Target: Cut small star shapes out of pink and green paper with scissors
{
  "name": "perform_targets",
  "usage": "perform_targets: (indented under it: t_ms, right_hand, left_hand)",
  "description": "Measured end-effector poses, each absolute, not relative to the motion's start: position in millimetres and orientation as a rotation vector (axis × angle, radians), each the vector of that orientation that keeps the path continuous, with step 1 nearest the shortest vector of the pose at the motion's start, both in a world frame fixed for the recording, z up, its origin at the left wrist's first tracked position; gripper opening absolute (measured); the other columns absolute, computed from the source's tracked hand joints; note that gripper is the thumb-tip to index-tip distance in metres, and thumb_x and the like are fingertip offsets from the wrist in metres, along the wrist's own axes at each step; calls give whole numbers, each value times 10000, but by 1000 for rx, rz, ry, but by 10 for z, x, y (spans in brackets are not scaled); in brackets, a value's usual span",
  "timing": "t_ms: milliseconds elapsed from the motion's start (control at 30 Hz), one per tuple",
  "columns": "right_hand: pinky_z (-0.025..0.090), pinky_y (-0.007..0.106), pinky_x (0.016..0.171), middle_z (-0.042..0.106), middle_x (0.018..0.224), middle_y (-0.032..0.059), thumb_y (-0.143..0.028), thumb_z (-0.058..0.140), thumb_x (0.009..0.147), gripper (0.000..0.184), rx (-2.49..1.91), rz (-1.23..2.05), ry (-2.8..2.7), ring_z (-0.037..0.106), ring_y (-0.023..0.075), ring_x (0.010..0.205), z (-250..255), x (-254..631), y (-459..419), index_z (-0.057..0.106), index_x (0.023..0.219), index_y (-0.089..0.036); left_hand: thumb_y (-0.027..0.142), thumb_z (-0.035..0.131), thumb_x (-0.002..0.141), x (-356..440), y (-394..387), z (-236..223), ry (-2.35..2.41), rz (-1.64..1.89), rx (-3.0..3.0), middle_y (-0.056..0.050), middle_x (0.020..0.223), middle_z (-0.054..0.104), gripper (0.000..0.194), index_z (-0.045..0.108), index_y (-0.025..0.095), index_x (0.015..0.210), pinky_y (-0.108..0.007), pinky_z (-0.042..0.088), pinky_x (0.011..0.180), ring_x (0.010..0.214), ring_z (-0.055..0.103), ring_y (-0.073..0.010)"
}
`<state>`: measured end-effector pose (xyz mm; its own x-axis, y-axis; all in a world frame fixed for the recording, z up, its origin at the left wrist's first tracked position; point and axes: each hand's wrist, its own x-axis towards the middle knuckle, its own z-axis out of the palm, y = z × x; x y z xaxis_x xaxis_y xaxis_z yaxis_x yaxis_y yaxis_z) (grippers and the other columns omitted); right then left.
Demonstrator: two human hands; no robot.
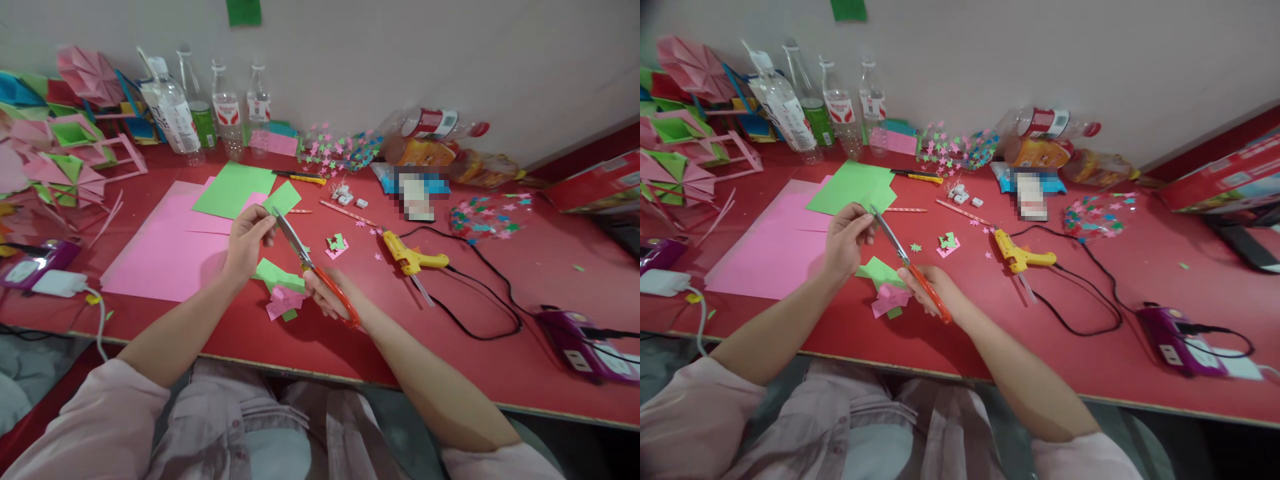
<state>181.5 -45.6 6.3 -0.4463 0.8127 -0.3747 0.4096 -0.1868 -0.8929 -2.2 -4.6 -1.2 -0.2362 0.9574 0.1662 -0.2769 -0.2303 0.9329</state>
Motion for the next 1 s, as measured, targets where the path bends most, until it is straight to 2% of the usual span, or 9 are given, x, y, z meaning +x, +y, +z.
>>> perform_targets:
  t_ms: [167, 367, 700, 1000]
  right_hand:
    - [337, 214, 320, 320, 351, -111, -721, 503, 832, 532, -1447, 1687, -1713, 332, 71, 256, -12, 1759, -460, 372, 651, -238]
    - [338, 206, 294, 325, 331, -107, -743, 536, 799, 560, -1455, 1675, -1720, 347, 75, 239, -113, 1747, -428, 361, 632, -238]
    - [333, 204, 284, 336, 327, -104, -736, 543, 789, 549, -1491, 1635, -1731, 364, 83, 234, -96, 1726, -443, 377, 638, -235]
    - [321, 212, 298, 330, 340, -97, -662, 589, 808, 509, -1577, 1641, -1717, 355, 81, 246, -68, 1722, -431, 385, 631, -230]
  left_hand:
    - [193, 618, 713, 30, -73, -30, 1020, 1671, 940, 68, 486, 532, 153, 492, 191, 626, -151, 346, 409, 407, 458, -28]
    - [178, 600, 727, 49, -80, -38, 1014, 1660, 902, 67, 493, 533, 158, 480, 193, 624, -153, 348, 421, 418, 455, -31]
    - [210, 617, 719, 49, -88, -36, 1000, 1651, 890, 69, 495, 532, 157, 486, 196, 634, -157, 352, 430, 424, 455, -31]
    - [231, 621, 721, 43, -75, -40, 1015, 1643, 902, 68, 501, 531, 177, 468, 199, 637, -160, 350, 429, 425, 450, -32]
